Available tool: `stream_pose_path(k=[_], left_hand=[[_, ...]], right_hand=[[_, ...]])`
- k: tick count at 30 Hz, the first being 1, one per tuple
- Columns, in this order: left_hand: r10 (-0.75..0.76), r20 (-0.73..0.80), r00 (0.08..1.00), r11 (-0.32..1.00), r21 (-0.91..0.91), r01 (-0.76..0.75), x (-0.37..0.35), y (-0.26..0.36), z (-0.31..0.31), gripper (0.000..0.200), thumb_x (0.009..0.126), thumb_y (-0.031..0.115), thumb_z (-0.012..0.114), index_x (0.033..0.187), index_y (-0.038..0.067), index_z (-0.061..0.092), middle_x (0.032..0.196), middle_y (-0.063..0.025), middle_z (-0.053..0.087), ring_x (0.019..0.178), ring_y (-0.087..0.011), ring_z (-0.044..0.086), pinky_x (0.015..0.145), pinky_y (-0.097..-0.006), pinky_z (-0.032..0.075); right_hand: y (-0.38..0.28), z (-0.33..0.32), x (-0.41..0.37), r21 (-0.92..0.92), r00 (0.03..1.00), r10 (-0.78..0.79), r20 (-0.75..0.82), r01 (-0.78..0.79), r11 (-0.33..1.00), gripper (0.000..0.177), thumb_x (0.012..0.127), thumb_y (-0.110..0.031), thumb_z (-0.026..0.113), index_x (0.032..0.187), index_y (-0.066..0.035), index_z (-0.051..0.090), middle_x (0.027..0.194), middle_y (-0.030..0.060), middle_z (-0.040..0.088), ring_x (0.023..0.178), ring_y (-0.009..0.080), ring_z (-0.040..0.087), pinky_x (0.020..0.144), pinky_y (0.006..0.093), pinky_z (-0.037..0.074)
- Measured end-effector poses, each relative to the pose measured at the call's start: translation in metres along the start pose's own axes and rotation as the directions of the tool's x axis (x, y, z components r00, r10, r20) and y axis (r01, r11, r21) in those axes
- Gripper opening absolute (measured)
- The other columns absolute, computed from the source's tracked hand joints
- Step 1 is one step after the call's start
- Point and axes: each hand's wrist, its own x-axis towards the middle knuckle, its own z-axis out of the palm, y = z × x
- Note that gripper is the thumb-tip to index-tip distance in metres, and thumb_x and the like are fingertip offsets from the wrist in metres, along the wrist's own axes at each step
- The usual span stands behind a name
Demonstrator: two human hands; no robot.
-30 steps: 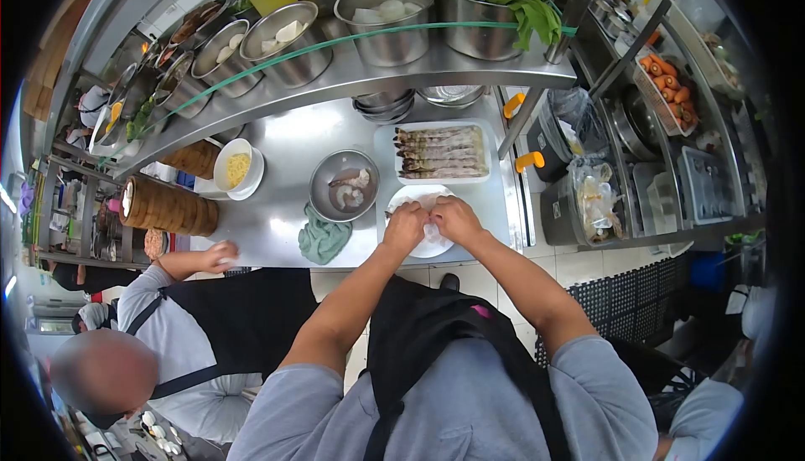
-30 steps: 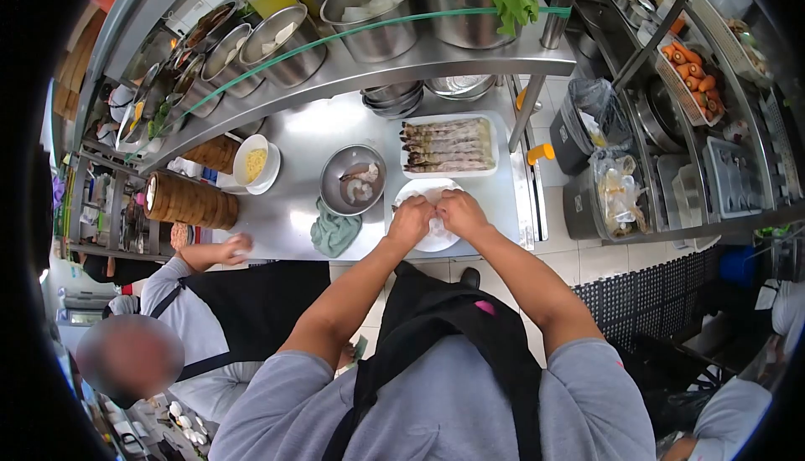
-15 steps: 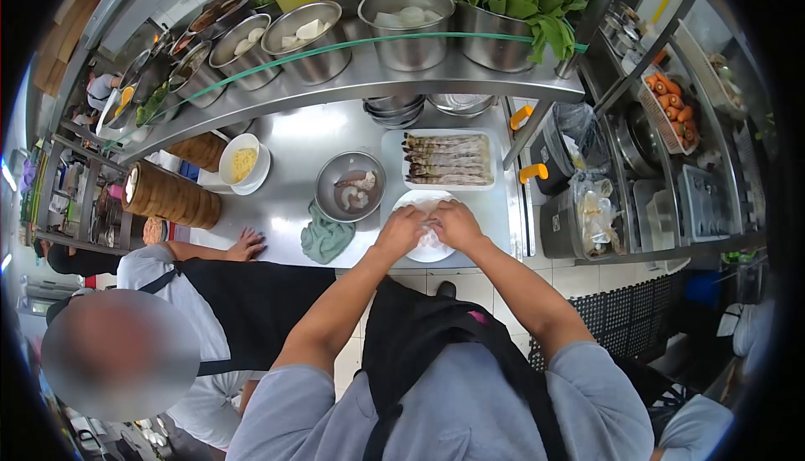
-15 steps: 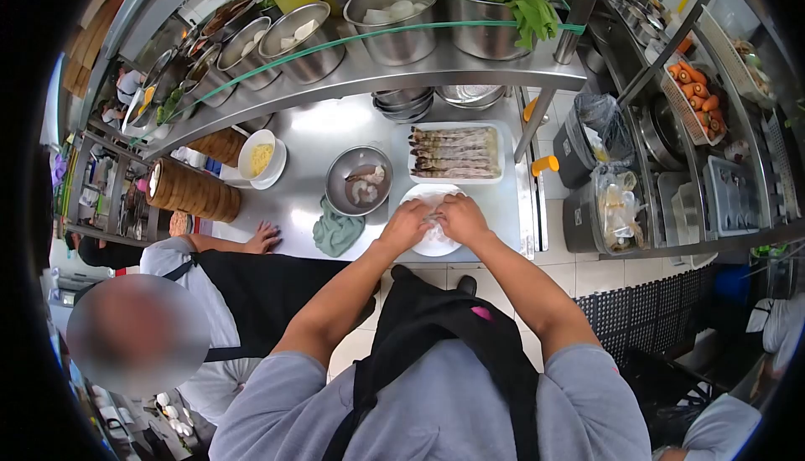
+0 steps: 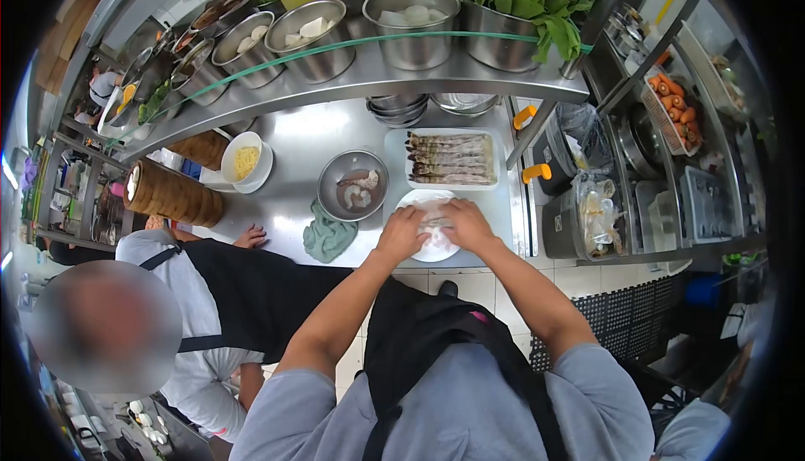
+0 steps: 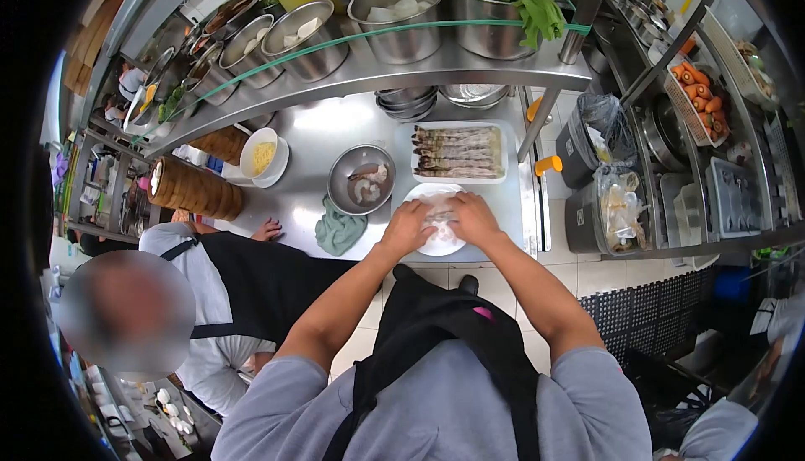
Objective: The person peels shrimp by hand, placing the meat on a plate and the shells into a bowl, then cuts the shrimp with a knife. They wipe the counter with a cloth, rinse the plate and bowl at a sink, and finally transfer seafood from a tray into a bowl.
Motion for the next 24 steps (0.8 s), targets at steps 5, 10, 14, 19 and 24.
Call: stream_pose_path(k=[5, 10, 14, 19, 24], left_hand=[[-0.006, 0.105, 0.994, 1.000, 0.025, 0.003, 0.013, 0.006, 0.041, 0.023, 0.079, 0.016, 0.075, 0.096, 0.003, 0.068, 0.098, -0.0138, 0.063, 0.095, -0.0346, 0.062, 0.086, -0.0444, 0.049], [-0.060, 0.099, 0.993, 0.998, 0.012, 0.059, 0.012, 0.007, 0.051, 0.012, 0.081, 0.012, 0.072, 0.087, 0.002, 0.068, 0.092, -0.0145, 0.063, 0.090, -0.0348, 0.062, 0.083, -0.0441, 0.050], [-0.079, 0.095, 0.992, 0.997, 0.012, 0.079, 0.014, 0.010, 0.052, 0.008, 0.081, 0.009, 0.070, 0.084, 0.002, 0.068, 0.086, -0.0153, 0.063, 0.087, -0.0355, 0.062, 0.081, -0.0450, 0.051], [-0.064, 0.082, 0.995, 0.998, 0.017, 0.063, 0.014, 0.008, 0.052, 0.008, 0.081, 0.009, 0.070, 0.085, 0.003, 0.069, 0.085, -0.0158, 0.063, 0.087, -0.0359, 0.062, 0.080, -0.0458, 0.051], [-0.015, 0.022, 1.000, 0.996, -0.092, 0.017, 0.017, 0.017, 0.041, 0.010, 0.081, 0.011, 0.071, 0.086, 0.003, 0.069, 0.085, -0.0159, 0.063, 0.086, -0.0363, 0.062, 0.079, -0.0463, 0.051]], right_hand=[[0.012, -0.012, -0.002, 0.023, 0.982, 0.006, 0.191, -0.010, 1.000, 0.015, 0.073, -0.009, 0.073, 0.088, -0.007, 0.072, 0.090, 0.0109, 0.066, 0.090, 0.0339, 0.062, 0.084, 0.0441, 0.050], [0.011, -0.007, -0.005, 0.065, 0.985, 0.018, 0.169, -0.030, 0.997, 0.007, 0.074, -0.007, 0.070, 0.081, -0.007, 0.070, 0.084, 0.0105, 0.065, 0.084, 0.0341, 0.062, 0.079, 0.0435, 0.051], [0.013, -0.003, -0.003, 0.049, 0.985, 0.033, 0.167, -0.041, 0.998, 0.004, 0.074, -0.006, 0.069, 0.078, -0.007, 0.068, 0.080, 0.0096, 0.063, 0.082, 0.0342, 0.062, 0.078, 0.0436, 0.052], [0.013, -0.001, -0.005, 0.031, 0.985, 0.048, 0.165, -0.054, 0.998, 0.004, 0.075, -0.007, 0.070, 0.077, -0.007, 0.068, 0.082, 0.0101, 0.064, 0.085, 0.0347, 0.062, 0.078, 0.0440, 0.052], [0.017, -0.006, -0.006, 0.058, 0.990, 0.020, 0.138, -0.028, 0.998, 0.010, 0.076, -0.013, 0.073, 0.079, -0.005, 0.069, 0.087, 0.0136, 0.064, 0.091, 0.0372, 0.062, 0.081, 0.0459, 0.052]])
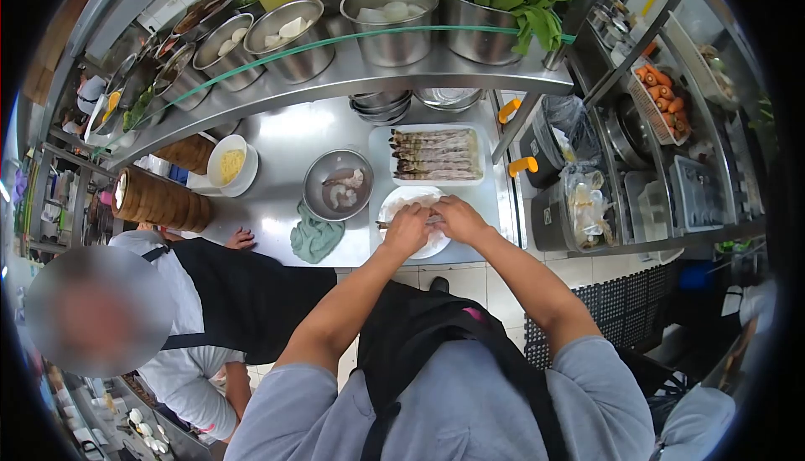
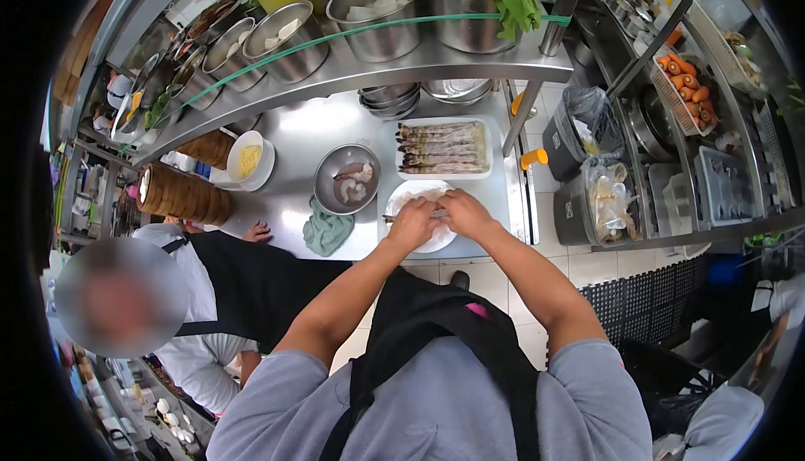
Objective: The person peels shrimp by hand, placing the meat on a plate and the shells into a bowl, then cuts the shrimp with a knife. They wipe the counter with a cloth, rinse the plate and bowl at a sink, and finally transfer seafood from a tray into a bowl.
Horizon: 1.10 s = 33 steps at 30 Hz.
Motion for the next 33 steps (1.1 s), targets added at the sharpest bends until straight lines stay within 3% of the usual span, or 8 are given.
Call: stream_pose_path(k=[6, 8, 12, 17, 18, 19, 24, 33], left_hand=[[-0.038, 0.073, 0.997, 0.991, 0.131, 0.028, 0.001, -0.006, 0.011, 0.013, 0.080, 0.014, 0.072, 0.084, 0.002, 0.069, 0.087, -0.0158, 0.063, 0.085, -0.0364, 0.063, 0.078, -0.0460, 0.051], [-0.077, 0.113, 0.991, 0.987, 0.152, 0.059, 0.000, -0.001, 0.010, 0.012, 0.076, 0.006, 0.066, 0.087, 0.002, 0.070, 0.093, -0.0153, 0.064, 0.092, -0.0348, 0.063, 0.084, -0.0458, 0.051], [-0.027, 0.072, 0.997, 0.989, 0.150, 0.016, 0.001, -0.005, 0.013, 0.008, 0.081, 0.009, 0.069, 0.079, 0.001, 0.068, 0.087, -0.0169, 0.064, 0.084, -0.0366, 0.063, 0.079, -0.0454, 0.052], [-0.031, 0.122, 0.992, 0.988, 0.154, 0.012, 0.005, -0.007, 0.008, 0.009, 0.080, 0.010, 0.069, 0.082, 0.001, 0.069, 0.089, -0.0168, 0.064, 0.086, -0.0359, 0.063, 0.080, -0.0445, 0.052], [-0.002, 0.057, 0.998, 0.993, 0.114, -0.004, 0.004, -0.004, 0.005, 0.009, 0.081, 0.010, 0.069, 0.083, 0.001, 0.069, 0.090, -0.0167, 0.064, 0.087, -0.0357, 0.063, 0.080, -0.0443, 0.052], [0.020, -0.004, 1.000, 0.997, 0.072, -0.020, 0.003, -0.001, 0.003, 0.009, 0.081, 0.010, 0.068, 0.083, 0.002, 0.070, 0.090, -0.0165, 0.064, 0.088, -0.0355, 0.062, 0.081, -0.0442, 0.052], [-0.008, 0.079, 0.997, 0.991, 0.133, -0.002, 0.005, -0.006, 0.015, 0.009, 0.081, 0.009, 0.067, 0.085, 0.001, 0.070, 0.090, -0.0162, 0.064, 0.088, -0.0354, 0.063, 0.081, -0.0446, 0.052], [-0.025, 0.063, 0.998, 0.990, 0.142, 0.016, 0.000, -0.001, 0.006, 0.009, 0.080, 0.007, 0.067, 0.088, 0.003, 0.070, 0.091, -0.0148, 0.064, 0.093, -0.0348, 0.062, 0.083, -0.0460, 0.051]], right_hand=[[0.006, 0.000, 0.011, -0.062, 0.971, 0.102, 0.215, -0.091, 0.994, 0.003, 0.076, -0.009, 0.071, 0.078, -0.007, 0.070, 0.086, 0.0129, 0.064, 0.091, 0.0361, 0.062, 0.082, 0.0452, 0.052], [0.005, 0.001, 0.009, -0.049, 0.975, 0.104, 0.198, -0.096, 0.994, 0.002, 0.076, -0.008, 0.071, 0.077, -0.007, 0.071, 0.085, 0.0126, 0.064, 0.090, 0.0355, 0.062, 0.082, 0.0447, 0.052], [0.003, 0.006, 0.000, -0.035, 0.993, 0.063, 0.099, -0.060, 0.998, 0.003, 0.075, -0.006, 0.068, 0.077, -0.006, 0.070, 0.086, 0.0126, 0.064, 0.092, 0.0342, 0.062, 0.082, 0.0437, 0.052], [0.004, -0.004, -0.001, -0.025, 0.998, -0.016, 0.053, 0.017, 1.000, 0.002, 0.076, -0.007, 0.070, 0.077, -0.005, 0.069, 0.086, 0.0121, 0.063, 0.091, 0.0341, 0.062, 0.083, 0.0431, 0.052], [0.004, -0.007, -0.002, -0.040, 0.998, -0.062, 0.026, 0.063, 0.997, 0.003, 0.076, -0.008, 0.070, 0.077, -0.005, 0.069, 0.086, 0.0120, 0.063, 0.092, 0.0342, 0.062, 0.083, 0.0430, 0.052], [0.005, -0.008, -0.001, -0.039, 0.998, -0.056, 0.024, 0.057, 0.998, 0.003, 0.076, -0.008, 0.070, 0.077, -0.005, 0.069, 0.086, 0.0120, 0.063, 0.092, 0.0342, 0.062, 0.083, 0.0430, 0.052], [0.008, -0.003, 0.000, -0.032, 0.993, 0.033, 0.117, -0.029, 0.999, 0.005, 0.075, -0.008, 0.072, 0.079, -0.005, 0.070, 0.083, 0.0119, 0.063, 0.088, 0.0341, 0.062, 0.080, 0.0428, 0.052], [0.003, -0.004, -0.003, -0.016, 0.996, 0.031, 0.087, -0.030, 0.999, 0.008, 0.075, -0.009, 0.073, 0.082, -0.004, 0.071, 0.087, 0.0124, 0.064, 0.090, 0.0342, 0.062, 0.083, 0.0436, 0.052]])
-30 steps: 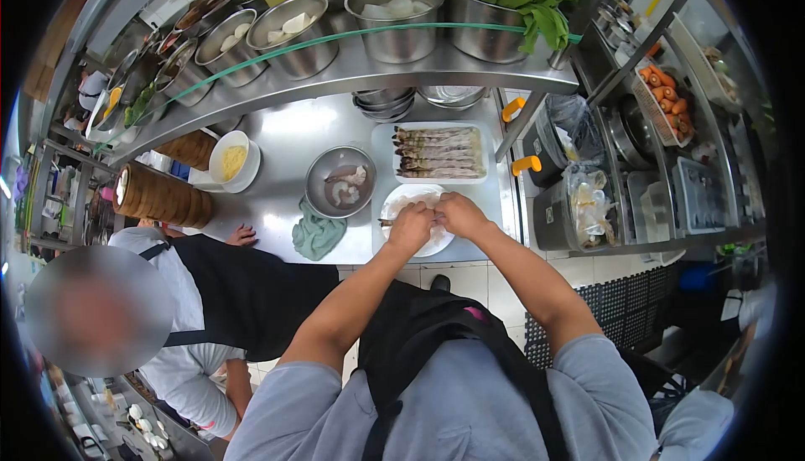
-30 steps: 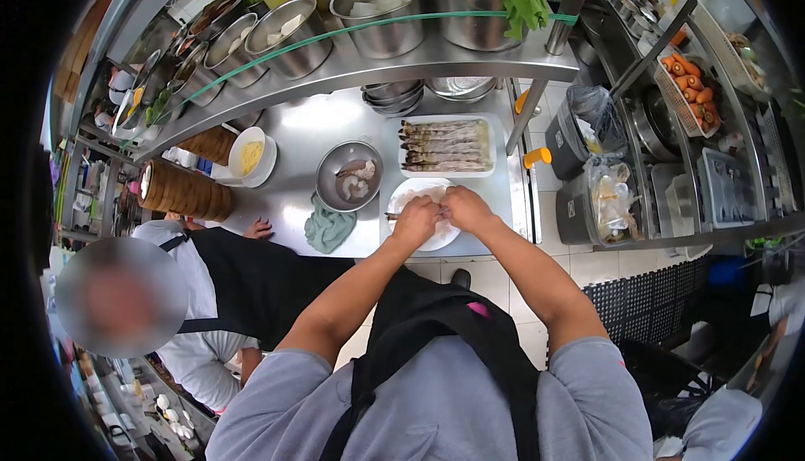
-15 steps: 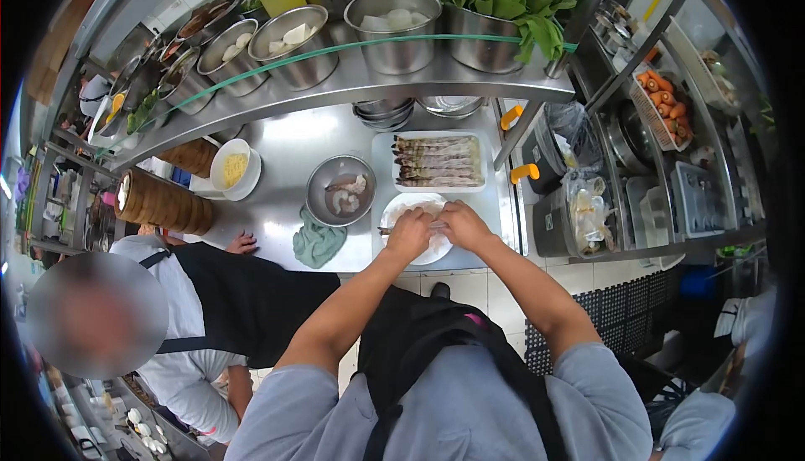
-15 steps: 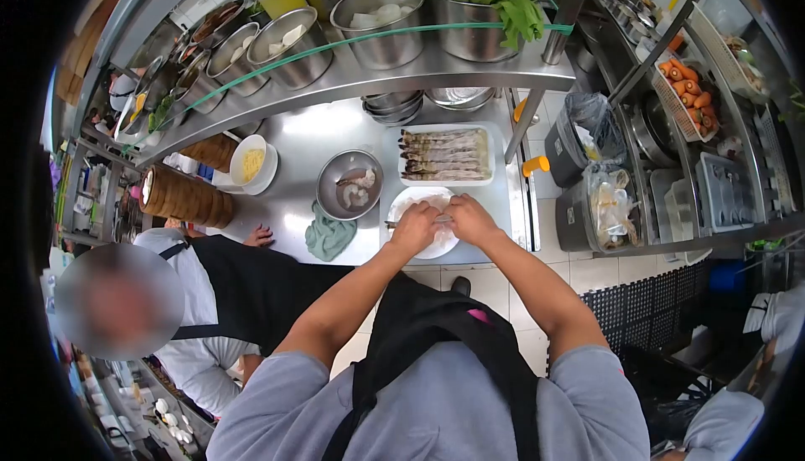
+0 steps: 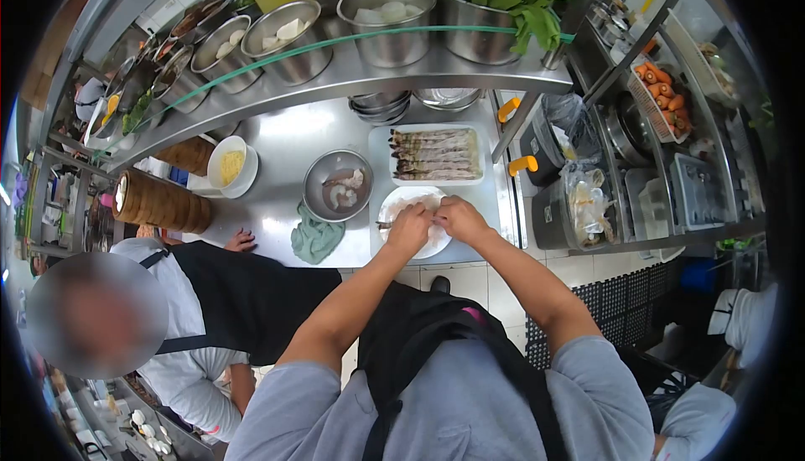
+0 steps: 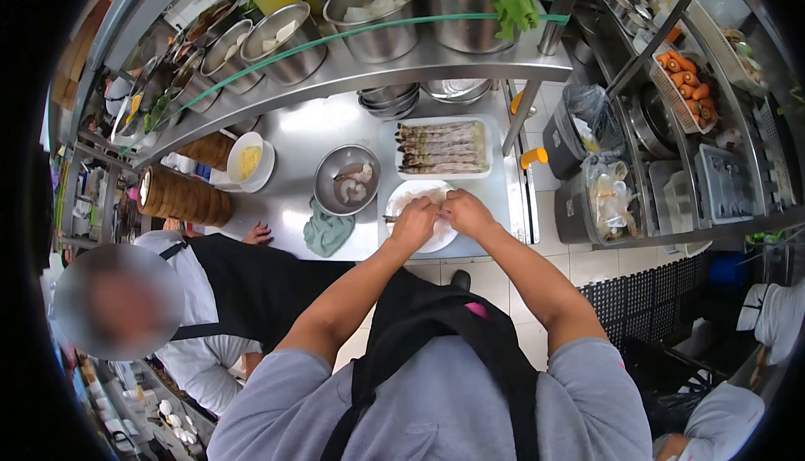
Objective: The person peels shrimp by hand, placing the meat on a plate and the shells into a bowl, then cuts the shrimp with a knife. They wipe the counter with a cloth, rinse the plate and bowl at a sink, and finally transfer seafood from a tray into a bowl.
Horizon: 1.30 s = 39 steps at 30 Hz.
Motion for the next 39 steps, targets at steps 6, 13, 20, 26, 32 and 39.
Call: stream_pose_path(k=[6, 13, 20, 26, 32, 39], left_hand=[[-0.008, 0.132, 0.991, 0.981, 0.192, -0.017, -0.032, -0.042, -0.028, 0.020, 0.080, 0.015, 0.070, 0.099, 0.010, 0.070, 0.102, -0.0095, 0.065, 0.098, -0.0304, 0.061, 0.084, -0.0466, 0.046], [-0.027, 0.055, 0.998, 0.982, 0.188, 0.017, -0.009, -0.003, -0.048, 0.021, 0.078, 0.020, 0.074, 0.097, 0.009, 0.071, 0.100, -0.0084, 0.065, 0.101, -0.0286, 0.061, 0.084, -0.0456, 0.046], [-0.059, 0.033, 0.998, 0.997, 0.044, 0.057, -0.001, 0.000, 0.003, 0.014, 0.079, 0.015, 0.073, 0.089, 0.005, 0.071, 0.091, -0.0119, 0.064, 0.090, -0.0328, 0.064, 0.080, -0.0459, 0.049], [-0.013, 0.007, 1.000, 1.000, 0.022, 0.013, 0.002, 0.001, 0.004, 0.007, 0.078, 0.010, 0.069, 0.079, 0.003, 0.070, 0.085, -0.0145, 0.063, 0.082, -0.0350, 0.063, 0.077, -0.0454, 0.051], [0.006, 0.017, 1.000, 0.999, 0.038, -0.006, 0.000, -0.002, 0.009, 0.008, 0.079, 0.010, 0.067, 0.077, 0.002, 0.069, 0.084, -0.0150, 0.062, 0.082, -0.0355, 0.063, 0.077, -0.0452, 0.052], [-0.017, -0.024, 1.000, 0.999, 0.041, 0.018, -0.015, -0.012, -0.023, 0.028, 0.077, 0.019, 0.073, 0.102, 0.006, 0.068, 0.105, -0.0120, 0.065, 0.101, -0.0337, 0.061, 0.088, -0.0492, 0.047]], right_hand=[[-0.002, -0.001, -0.006, -0.053, 0.996, 0.030, 0.081, -0.026, 0.998, 0.029, 0.074, -0.011, 0.077, 0.103, -0.006, 0.073, 0.100, 0.0126, 0.065, 0.100, 0.0335, 0.061, 0.092, 0.0415, 0.051], [-0.014, 0.003, -0.004, -0.036, 0.997, 0.063, 0.035, -0.062, 0.997, 0.024, 0.075, -0.011, 0.074, 0.099, -0.006, 0.073, 0.100, 0.0125, 0.065, 0.101, 0.0337, 0.061, 0.092, 0.0411, 0.051], [-0.006, 0.005, 0.001, -0.026, 0.999, 0.020, 0.025, -0.019, 0.999, 0.012, 0.075, -0.009, 0.071, 0.087, -0.005, 0.071, 0.088, 0.0129, 0.063, 0.092, 0.0343, 0.062, 0.084, 0.0434, 0.053], [-0.004, 0.007, 0.003, -0.043, 0.999, 0.022, 0.037, -0.020, 0.999, 0.004, 0.075, -0.008, 0.069, 0.074, -0.004, 0.067, 0.086, 0.0135, 0.062, 0.088, 0.0354, 0.063, 0.082, 0.0436, 0.054], [0.002, 0.016, 0.001, -0.046, 0.999, 0.023, 0.037, -0.021, 0.999, 0.004, 0.076, -0.007, 0.067, 0.074, -0.003, 0.067, 0.087, 0.0140, 0.062, 0.088, 0.0356, 0.063, 0.081, 0.0441, 0.054], [-0.016, -0.002, -0.002, -0.079, 0.991, -0.061, -0.120, 0.052, 0.996, 0.012, 0.075, -0.009, 0.069, 0.086, -0.003, 0.070, 0.092, 0.0143, 0.064, 0.092, 0.0360, 0.062, 0.087, 0.0438, 0.051]])
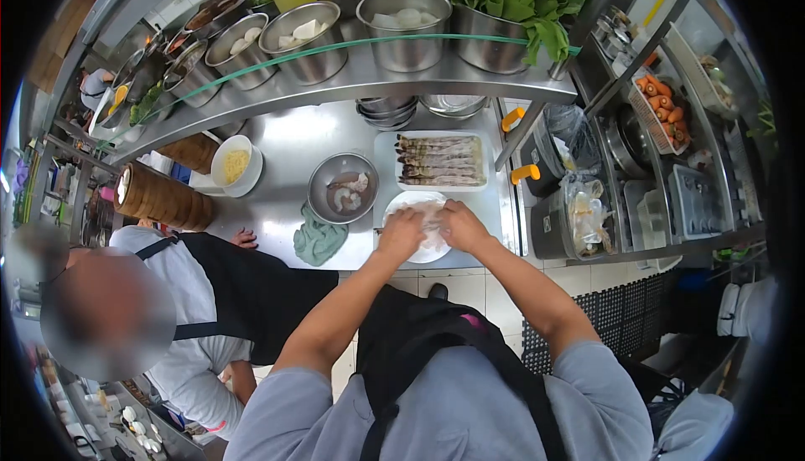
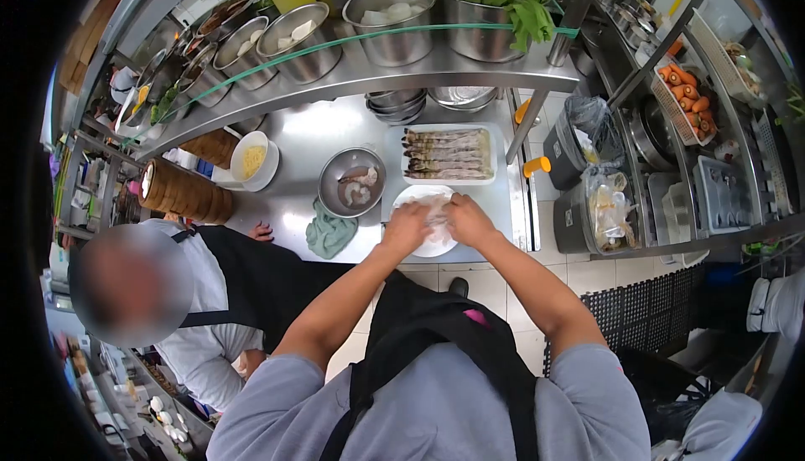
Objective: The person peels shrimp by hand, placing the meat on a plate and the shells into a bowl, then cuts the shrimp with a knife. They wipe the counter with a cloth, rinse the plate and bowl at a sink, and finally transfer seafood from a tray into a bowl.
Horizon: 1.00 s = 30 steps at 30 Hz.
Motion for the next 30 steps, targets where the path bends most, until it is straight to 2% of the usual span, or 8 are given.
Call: stream_pose_path(k=[1, 4, 7, 14, 17, 21, 26, 30], left_hand=[[-0.101, 0.124, 0.987, 0.992, 0.090, 0.090, -0.005, -0.003, -0.014, 0.041, 0.075, 0.022, 0.076, 0.113, 0.009, 0.065, 0.114, -0.0097, 0.064, 0.109, -0.0314, 0.058, 0.092, -0.0483, 0.045], [-0.014, 0.121, 0.993, 0.985, 0.172, -0.007, -0.015, -0.022, -0.028, 0.018, 0.078, 0.018, 0.071, 0.093, 0.008, 0.071, 0.097, -0.0082, 0.067, 0.098, -0.0283, 0.062, 0.085, -0.0443, 0.044], [0.033, 0.015, 0.999, 0.974, 0.223, -0.036, -0.020, -0.034, -0.030, 0.012, 0.077, 0.019, 0.072, 0.086, 0.011, 0.071, 0.090, -0.0057, 0.065, 0.095, -0.0276, 0.061, 0.082, -0.0445, 0.043], [0.013, 0.020, 1.000, 0.983, 0.181, -0.017, -0.011, -0.018, -0.060, 0.011, 0.075, 0.015, 0.071, 0.085, 0.011, 0.070, 0.088, -0.0068, 0.064, 0.090, -0.0284, 0.061, 0.079, -0.0448, 0.044], [0.037, -0.029, 0.999, 0.993, 0.117, -0.033, 0.012, -0.005, -0.085, 0.010, 0.075, 0.012, 0.071, 0.085, 0.010, 0.069, 0.087, -0.0074, 0.063, 0.088, -0.0293, 0.062, 0.077, -0.0459, 0.046], [0.119, -0.142, 0.983, 0.991, 0.070, -0.110, 0.071, 0.001, -0.090, 0.008, 0.078, 0.008, 0.070, 0.086, 0.009, 0.069, 0.089, -0.0070, 0.062, 0.090, -0.0293, 0.063, 0.077, -0.0467, 0.048], [0.194, -0.237, 0.952, 0.981, 0.079, -0.180, 0.121, -0.013, -0.053, 0.012, 0.080, 0.007, 0.067, 0.091, 0.009, 0.071, 0.095, -0.0060, 0.063, 0.092, -0.0293, 0.064, 0.077, -0.0460, 0.049], [0.234, -0.121, 0.965, 0.957, 0.205, -0.207, 0.122, -0.028, -0.045, 0.022, 0.080, 0.006, 0.062, 0.098, 0.010, 0.073, 0.097, -0.0068, 0.065, 0.094, -0.0299, 0.064, 0.078, -0.0444, 0.050]], right_hand=[[-0.008, -0.002, 0.000, -0.047, 1.000, -0.008, -0.029, 0.007, 0.999, 0.016, 0.075, -0.010, 0.070, 0.089, -0.003, 0.070, 0.092, 0.0144, 0.065, 0.093, 0.0355, 0.062, 0.088, 0.0444, 0.050], [-0.006, 0.013, 0.003, -0.043, 0.987, 0.025, 0.159, -0.018, 0.999, 0.022, 0.075, -0.012, 0.071, 0.096, -0.004, 0.070, 0.095, 0.0141, 0.064, 0.097, 0.0360, 0.060, 0.089, 0.0445, 0.049], [-0.007, 0.017, 0.004, -0.075, 0.992, 0.038, 0.123, -0.029, 0.997, 0.017, 0.074, -0.011, 0.070, 0.089, -0.004, 0.070, 0.092, 0.0135, 0.065, 0.093, 0.0329, 0.063, 0.088, 0.0428, 0.050], [-0.011, 0.000, -0.002, -0.147, 0.996, 0.012, 0.085, 0.001, 0.989, 0.013, 0.074, -0.010, 0.068, 0.085, -0.005, 0.070, 0.091, 0.0138, 0.064, 0.091, 0.0327, 0.062, 0.086, 0.0425, 0.050], [-0.018, -0.030, 0.005, -0.108, 0.999, 0.035, 0.008, -0.034, 0.994, 0.012, 0.073, -0.008, 0.068, 0.085, -0.005, 0.069, 0.089, 0.0136, 0.063, 0.090, 0.0333, 0.062, 0.085, 0.0435, 0.050], [0.001, -0.083, 0.034, -0.145, 0.964, -0.002, -0.266, -0.038, 0.989, 0.014, 0.073, -0.005, 0.068, 0.088, -0.005, 0.069, 0.089, 0.0137, 0.063, 0.088, 0.0351, 0.061, 0.082, 0.0450, 0.050], [0.052, -0.093, 0.060, -0.247, 0.976, 0.016, -0.217, -0.071, 0.966, 0.016, 0.077, -0.004, 0.066, 0.093, -0.005, 0.071, 0.090, 0.0130, 0.064, 0.089, 0.0346, 0.063, 0.084, 0.0441, 0.052], [0.062, -0.087, 0.057, -0.232, 0.988, 0.113, -0.110, -0.136, 0.963, 0.019, 0.078, -0.002, 0.065, 0.096, -0.005, 0.071, 0.093, 0.0131, 0.066, 0.091, 0.0345, 0.064, 0.084, 0.0440, 0.053]])
